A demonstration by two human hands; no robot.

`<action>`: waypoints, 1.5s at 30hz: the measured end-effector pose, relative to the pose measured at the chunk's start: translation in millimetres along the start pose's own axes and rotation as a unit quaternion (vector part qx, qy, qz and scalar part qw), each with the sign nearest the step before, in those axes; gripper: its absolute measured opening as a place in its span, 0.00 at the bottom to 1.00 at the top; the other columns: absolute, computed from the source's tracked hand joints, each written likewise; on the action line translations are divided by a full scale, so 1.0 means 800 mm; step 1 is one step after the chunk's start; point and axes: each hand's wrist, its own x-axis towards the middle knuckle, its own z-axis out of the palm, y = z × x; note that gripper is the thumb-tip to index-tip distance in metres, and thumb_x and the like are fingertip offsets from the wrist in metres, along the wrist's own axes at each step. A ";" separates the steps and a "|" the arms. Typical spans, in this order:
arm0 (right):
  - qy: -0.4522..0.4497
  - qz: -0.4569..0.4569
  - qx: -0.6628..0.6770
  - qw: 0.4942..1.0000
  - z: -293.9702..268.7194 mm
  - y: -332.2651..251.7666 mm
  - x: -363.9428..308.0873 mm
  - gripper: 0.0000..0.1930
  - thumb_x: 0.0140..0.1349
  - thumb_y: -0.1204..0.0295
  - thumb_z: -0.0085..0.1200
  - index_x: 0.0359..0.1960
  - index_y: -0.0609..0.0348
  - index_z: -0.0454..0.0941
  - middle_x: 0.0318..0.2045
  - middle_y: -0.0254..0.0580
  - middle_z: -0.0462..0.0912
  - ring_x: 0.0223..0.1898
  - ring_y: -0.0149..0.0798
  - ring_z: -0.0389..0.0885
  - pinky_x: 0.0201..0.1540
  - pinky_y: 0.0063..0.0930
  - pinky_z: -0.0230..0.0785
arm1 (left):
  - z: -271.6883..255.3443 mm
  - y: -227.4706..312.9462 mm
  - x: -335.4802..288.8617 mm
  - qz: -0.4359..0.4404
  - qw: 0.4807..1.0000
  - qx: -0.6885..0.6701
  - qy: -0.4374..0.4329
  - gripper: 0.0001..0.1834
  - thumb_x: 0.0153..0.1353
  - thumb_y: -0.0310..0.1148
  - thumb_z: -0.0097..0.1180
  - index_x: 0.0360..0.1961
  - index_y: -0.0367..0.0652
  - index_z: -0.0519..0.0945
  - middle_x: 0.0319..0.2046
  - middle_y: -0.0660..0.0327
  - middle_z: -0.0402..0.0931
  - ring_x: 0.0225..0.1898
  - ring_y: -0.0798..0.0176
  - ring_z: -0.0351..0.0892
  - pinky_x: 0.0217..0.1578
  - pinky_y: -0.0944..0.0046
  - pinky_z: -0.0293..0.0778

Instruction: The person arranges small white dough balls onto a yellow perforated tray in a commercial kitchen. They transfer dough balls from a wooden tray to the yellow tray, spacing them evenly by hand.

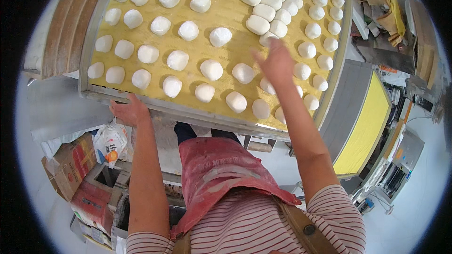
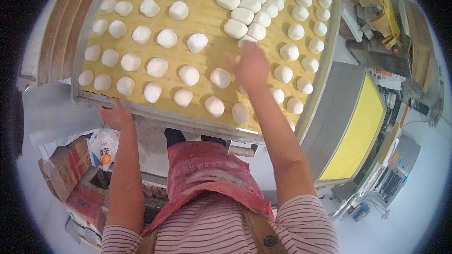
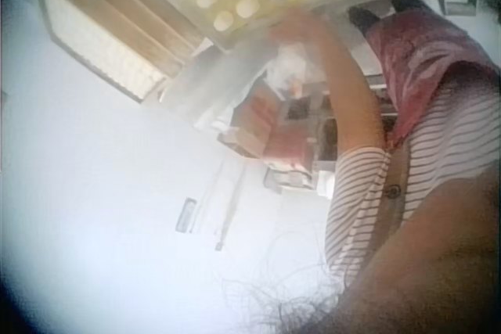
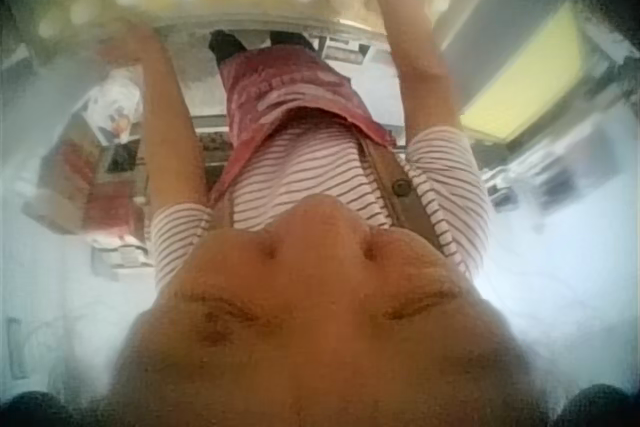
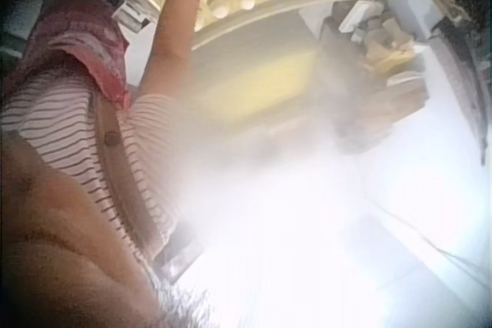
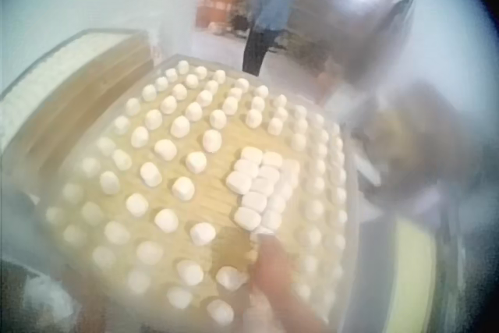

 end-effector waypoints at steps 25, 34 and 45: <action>-0.017 -0.083 0.069 0.994 -0.016 0.028 0.035 0.25 0.54 0.70 0.62 0.55 0.59 0.71 0.57 0.50 0.73 0.57 0.52 0.73 0.54 0.43 0.71 | -0.025 0.036 -0.003 -0.021 0.999 -0.016 -0.024 0.40 0.60 0.44 0.55 0.68 0.34 0.58 0.67 0.41 0.55 0.69 0.41 0.52 0.68 0.45 0.52; -0.008 -0.113 -0.046 0.993 0.019 -0.015 0.049 0.28 0.55 0.70 0.60 0.59 0.56 0.70 0.58 0.48 0.72 0.59 0.51 0.71 0.60 0.43 0.65 | -0.042 0.045 -0.003 -0.025 0.998 0.004 -0.051 0.39 0.60 0.45 0.55 0.67 0.33 0.58 0.67 0.40 0.55 0.69 0.41 0.52 0.68 0.45 0.51; -0.165 -0.048 -0.052 0.984 0.009 -0.012 0.046 0.29 0.54 0.68 0.62 0.60 0.53 0.68 0.46 0.47 0.75 0.48 0.50 0.78 0.48 0.44 0.75 | -0.019 0.024 -0.004 -0.016 1.000 0.015 -0.010 0.40 0.60 0.44 0.56 0.67 0.34 0.57 0.67 0.40 0.56 0.69 0.41 0.52 0.68 0.44 0.52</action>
